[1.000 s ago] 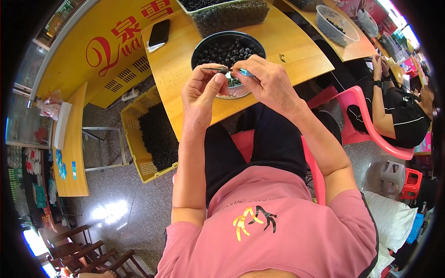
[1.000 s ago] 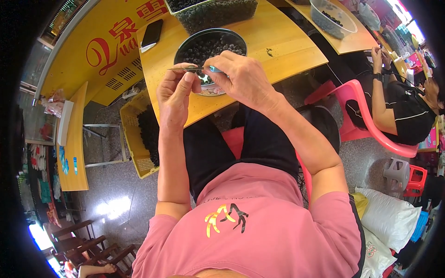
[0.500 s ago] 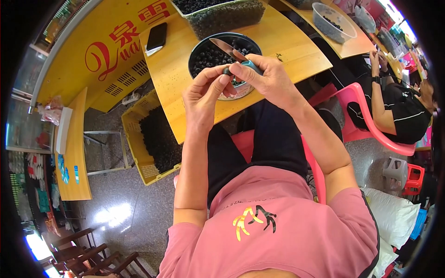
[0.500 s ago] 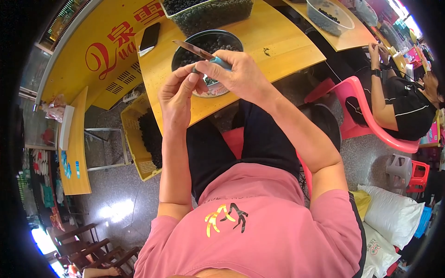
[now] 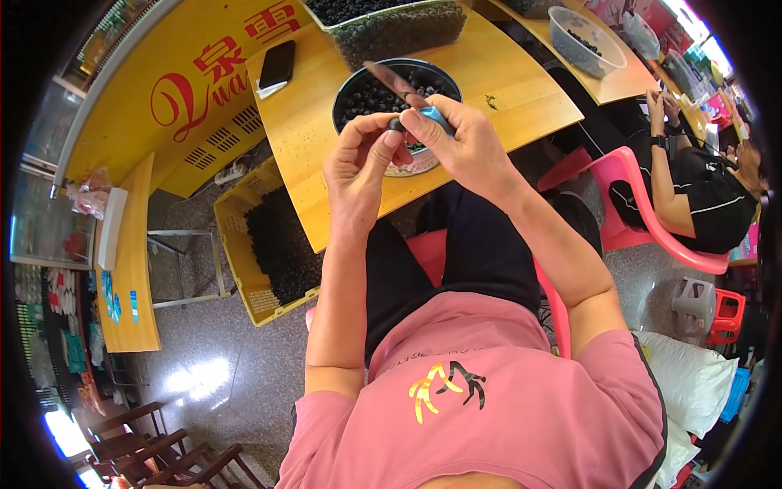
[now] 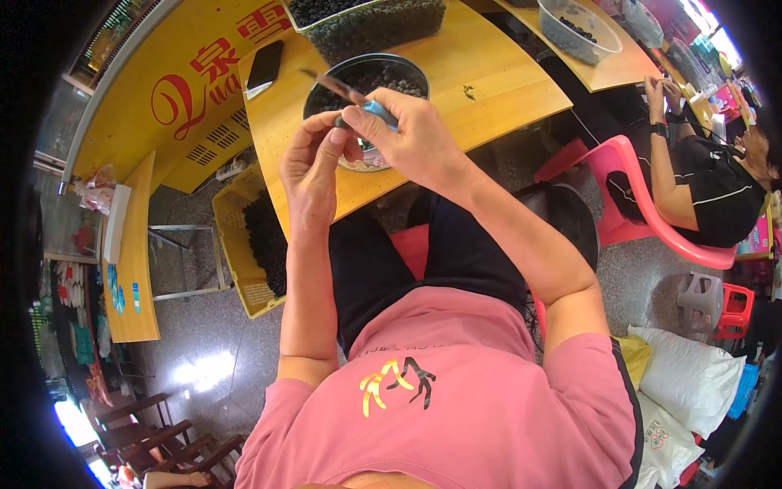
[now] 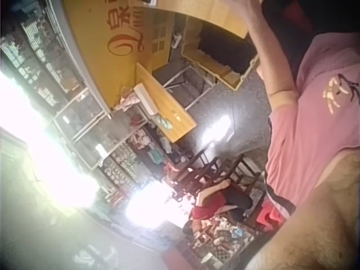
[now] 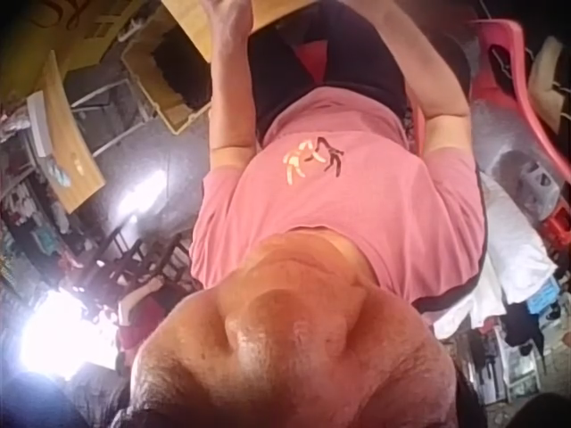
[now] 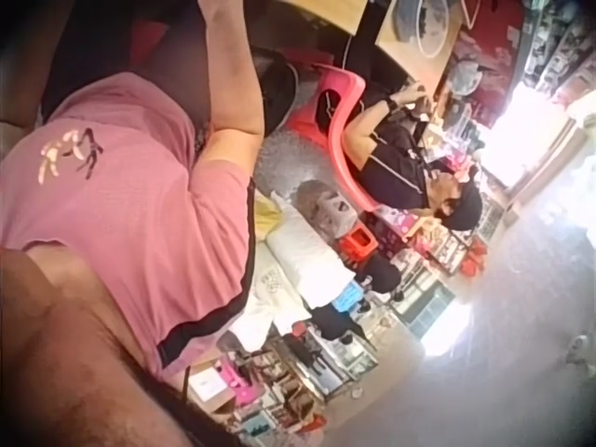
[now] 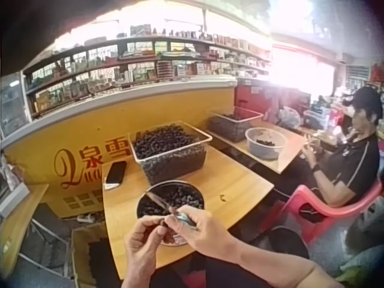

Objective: Peeling small dark fruits, possibly betel nuts, using a small hand knife.

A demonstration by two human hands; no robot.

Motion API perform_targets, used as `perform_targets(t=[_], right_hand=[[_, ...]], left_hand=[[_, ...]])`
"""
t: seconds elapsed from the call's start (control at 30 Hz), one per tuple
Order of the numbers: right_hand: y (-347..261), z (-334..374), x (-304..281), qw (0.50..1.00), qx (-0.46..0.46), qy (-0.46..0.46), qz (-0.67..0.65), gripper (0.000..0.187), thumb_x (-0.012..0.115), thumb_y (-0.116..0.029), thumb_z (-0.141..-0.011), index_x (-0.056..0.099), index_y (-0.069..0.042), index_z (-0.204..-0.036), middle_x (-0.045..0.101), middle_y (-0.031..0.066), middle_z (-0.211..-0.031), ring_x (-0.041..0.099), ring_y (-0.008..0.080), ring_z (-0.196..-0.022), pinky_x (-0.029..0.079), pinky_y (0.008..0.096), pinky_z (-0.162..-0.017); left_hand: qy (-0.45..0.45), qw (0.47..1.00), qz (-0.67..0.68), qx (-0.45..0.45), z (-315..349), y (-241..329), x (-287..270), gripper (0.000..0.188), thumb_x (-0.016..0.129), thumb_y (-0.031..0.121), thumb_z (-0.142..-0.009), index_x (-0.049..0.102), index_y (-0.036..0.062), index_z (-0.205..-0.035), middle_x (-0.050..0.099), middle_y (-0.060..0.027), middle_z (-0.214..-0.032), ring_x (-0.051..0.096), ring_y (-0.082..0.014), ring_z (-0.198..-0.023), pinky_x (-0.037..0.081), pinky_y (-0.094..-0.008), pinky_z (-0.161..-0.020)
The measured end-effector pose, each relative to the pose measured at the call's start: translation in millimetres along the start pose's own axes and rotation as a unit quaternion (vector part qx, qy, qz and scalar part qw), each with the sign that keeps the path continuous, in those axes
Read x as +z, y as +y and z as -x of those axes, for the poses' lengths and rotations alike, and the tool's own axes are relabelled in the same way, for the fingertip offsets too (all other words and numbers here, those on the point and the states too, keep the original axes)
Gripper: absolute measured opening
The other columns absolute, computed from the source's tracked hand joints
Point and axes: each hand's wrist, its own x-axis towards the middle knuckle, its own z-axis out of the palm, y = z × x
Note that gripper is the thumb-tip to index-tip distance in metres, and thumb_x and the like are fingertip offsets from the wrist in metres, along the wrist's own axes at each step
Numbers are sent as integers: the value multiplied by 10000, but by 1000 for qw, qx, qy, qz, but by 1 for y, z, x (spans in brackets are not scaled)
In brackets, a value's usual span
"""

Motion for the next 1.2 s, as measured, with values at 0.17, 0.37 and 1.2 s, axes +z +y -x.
perform_targets(t=[0.17, 0.37, 1.2], right_hand=[[3, 2, -1, 961, -190, 42, 197, 243, 622, -230, -947, 621, 12, -968, 641, 90, -801, 614, 198, -697, 485, 303, -633], [22, -5, -12, 936, -189, 43, 292, 219, 625, -199, -932, 625, 16, -972, 645, 130, -841, 627, 292, -729, 480, 325, -627], [24, -3, -45, 978, -52, 29, 197, 336, 610, -310, -958, 642, 23, -990, 610, 59, -697, 544, 85, -680, 455, 258, -627]], left_hand=[[11, 999, 50, -13, 0, -3, -1, 153, 632, 99, -939, 607, 6, -1058, 619, -24, -868, 576, -89, -747, 466, -221, -700], [-52, 998, 45, -12, 2, 5, -7, 148, 630, 70, -932, 607, 0, -1061, 624, -30, -879, 583, -92, -754, 475, -225, -700], [-367, 633, -676, -84, -89, -25, -21, 217, 657, 152, -757, 714, 117, -964, 694, -118, -916, 660, -305, -922, 515, -415, -766]])
